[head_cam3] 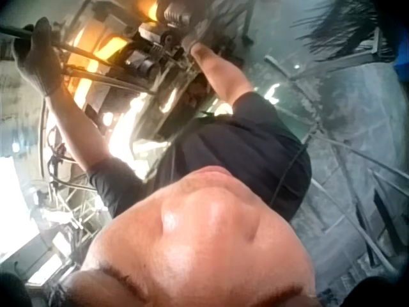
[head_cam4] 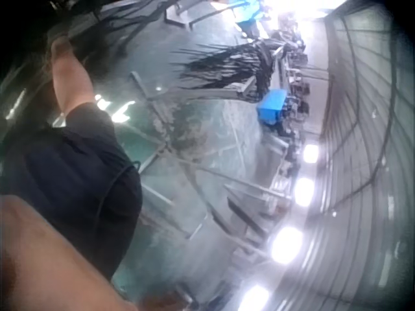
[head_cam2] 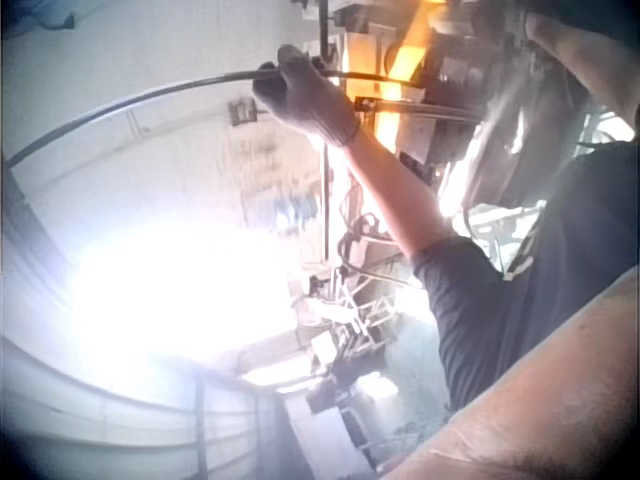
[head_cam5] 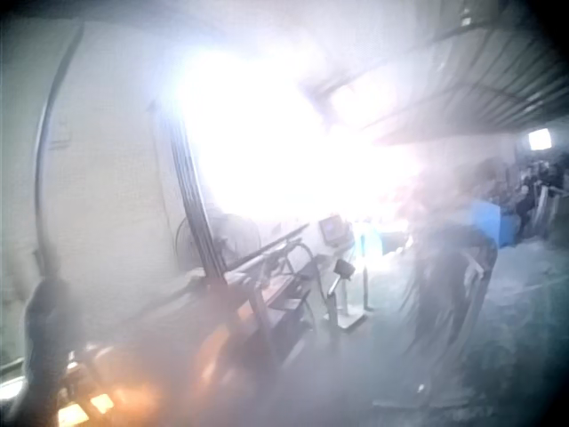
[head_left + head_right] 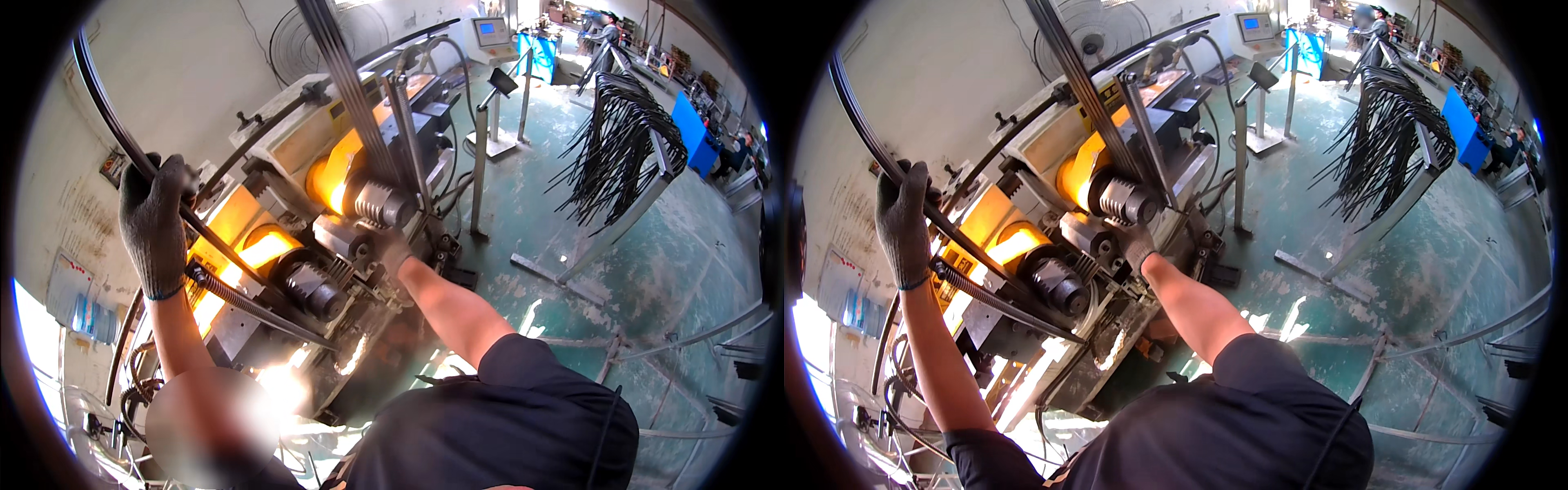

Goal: The person repeatedly picks up bundles of long metal rods from a floor rack and feeds them into a bending machine. The rods are bent into U-shapes and then placed into a collection rack. The process is repeated continuously throughout the clip.

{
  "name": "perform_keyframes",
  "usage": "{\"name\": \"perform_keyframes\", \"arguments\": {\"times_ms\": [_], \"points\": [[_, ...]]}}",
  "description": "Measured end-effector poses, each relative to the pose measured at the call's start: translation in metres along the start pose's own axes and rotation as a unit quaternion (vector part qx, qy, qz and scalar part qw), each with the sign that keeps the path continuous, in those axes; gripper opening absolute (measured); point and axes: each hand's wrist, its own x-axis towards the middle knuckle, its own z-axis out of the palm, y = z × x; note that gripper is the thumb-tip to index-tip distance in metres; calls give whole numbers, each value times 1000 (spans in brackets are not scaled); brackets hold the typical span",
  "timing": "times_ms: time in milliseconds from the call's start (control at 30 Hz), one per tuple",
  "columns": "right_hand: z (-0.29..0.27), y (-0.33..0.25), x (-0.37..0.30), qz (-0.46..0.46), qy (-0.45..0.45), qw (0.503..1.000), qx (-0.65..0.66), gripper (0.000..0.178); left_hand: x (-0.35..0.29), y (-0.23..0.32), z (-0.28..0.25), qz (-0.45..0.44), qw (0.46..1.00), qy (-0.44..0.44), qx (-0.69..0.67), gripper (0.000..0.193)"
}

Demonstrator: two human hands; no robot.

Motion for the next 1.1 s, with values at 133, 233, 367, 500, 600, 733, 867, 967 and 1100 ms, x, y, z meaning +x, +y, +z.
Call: {"name": "perform_keyframes", "arguments": {"times_ms": [133, 233, 367, 500, 600, 733, 867, 967, 1100], "points": [[-21, -78, 3, -34, -125, 972, -196, 48, -13, -11, -32, -21, 998, 16, 56, 30], [-37, -93, 9, 34, -173, 976, -127, 42, -14, -9, -35, -31, 997, 9, 69, 33], [0, -38, 2, 206, -7, 943, 262, 34, -1, -13, -24, -15, 999, -19, 46, 38], [-50, -113, 16, 437, -10, 725, 532, 33, -9, -18, -47, -39, 995, -46, 74, 47], [-56, -111, 16, 408, -9, 757, 510, 33, -1, -18, -58, -51, 992, -100, 62, 59], [-25, -76, 11, 394, -20, 794, 462, 31, 6, -12, -59, -59, 996, -61, -10, 43], [-75, -116, 19, 437, -104, 788, 421, 31, 9, -12, -72, -81, 996, -33, 13, 40], [-76, -102, -1, 254, -183, 914, 259, 32, 6, -21, -74, -129, 990, -45, 17, 38], [-59, -87, -5, 296, -192, 891, 287, 46, -3, -30, -84, -137, 984, -114, 27, 39]]}}
